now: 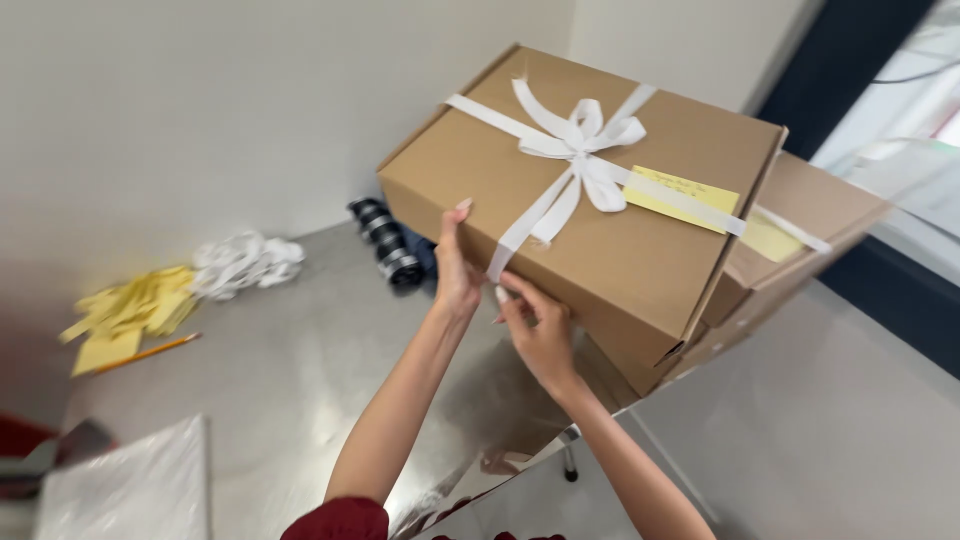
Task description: The person unpacks a cardboard box, removes a plastic-wrapped pair of jeans, and places them on a table. They then wrap the jeans in bubble wrap, tie a ribbon around a box, and finally place the wrapped jeans into a cardboard box.
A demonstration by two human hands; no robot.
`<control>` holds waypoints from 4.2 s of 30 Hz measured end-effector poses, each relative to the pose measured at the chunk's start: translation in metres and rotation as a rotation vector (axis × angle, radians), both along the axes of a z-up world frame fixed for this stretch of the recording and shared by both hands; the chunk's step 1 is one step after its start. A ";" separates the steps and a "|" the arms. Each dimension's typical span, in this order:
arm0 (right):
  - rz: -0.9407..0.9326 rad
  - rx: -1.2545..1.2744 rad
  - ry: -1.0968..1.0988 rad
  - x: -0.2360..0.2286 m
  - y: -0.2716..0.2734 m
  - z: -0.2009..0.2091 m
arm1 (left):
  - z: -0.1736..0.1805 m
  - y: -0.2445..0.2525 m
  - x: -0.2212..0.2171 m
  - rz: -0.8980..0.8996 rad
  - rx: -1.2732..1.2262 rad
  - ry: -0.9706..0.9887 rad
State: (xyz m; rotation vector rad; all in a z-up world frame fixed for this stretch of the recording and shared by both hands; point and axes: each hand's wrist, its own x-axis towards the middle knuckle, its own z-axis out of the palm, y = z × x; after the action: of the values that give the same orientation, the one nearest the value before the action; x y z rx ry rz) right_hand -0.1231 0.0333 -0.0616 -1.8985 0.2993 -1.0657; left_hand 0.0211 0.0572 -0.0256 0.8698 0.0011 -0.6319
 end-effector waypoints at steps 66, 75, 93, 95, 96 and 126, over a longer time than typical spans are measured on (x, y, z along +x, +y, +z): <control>0.208 -0.617 0.866 0.189 -0.072 -0.240 | -0.129 0.378 -0.043 0.171 0.624 -0.100; 0.374 -0.775 1.035 0.197 -0.045 -0.233 | -0.152 0.317 -0.004 0.066 0.601 -0.111; 0.783 -0.163 0.550 0.313 0.170 -0.139 | -0.254 0.362 0.182 0.322 0.510 -0.394; 0.751 -0.132 0.569 0.337 0.176 -0.182 | -0.286 0.394 0.230 0.422 0.502 -0.327; 0.713 -0.100 0.590 0.349 0.178 -0.205 | -0.303 0.409 0.254 0.517 0.492 -0.259; 0.371 0.338 0.410 0.283 0.128 -0.204 | -0.250 0.386 0.280 0.354 0.319 -0.067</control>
State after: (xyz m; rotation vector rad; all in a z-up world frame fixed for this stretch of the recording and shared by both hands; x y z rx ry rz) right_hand 0.1596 0.1612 -0.2655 -1.7593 0.3188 -0.3491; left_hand 0.3008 0.4436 -0.2755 1.1662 0.1963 -0.2727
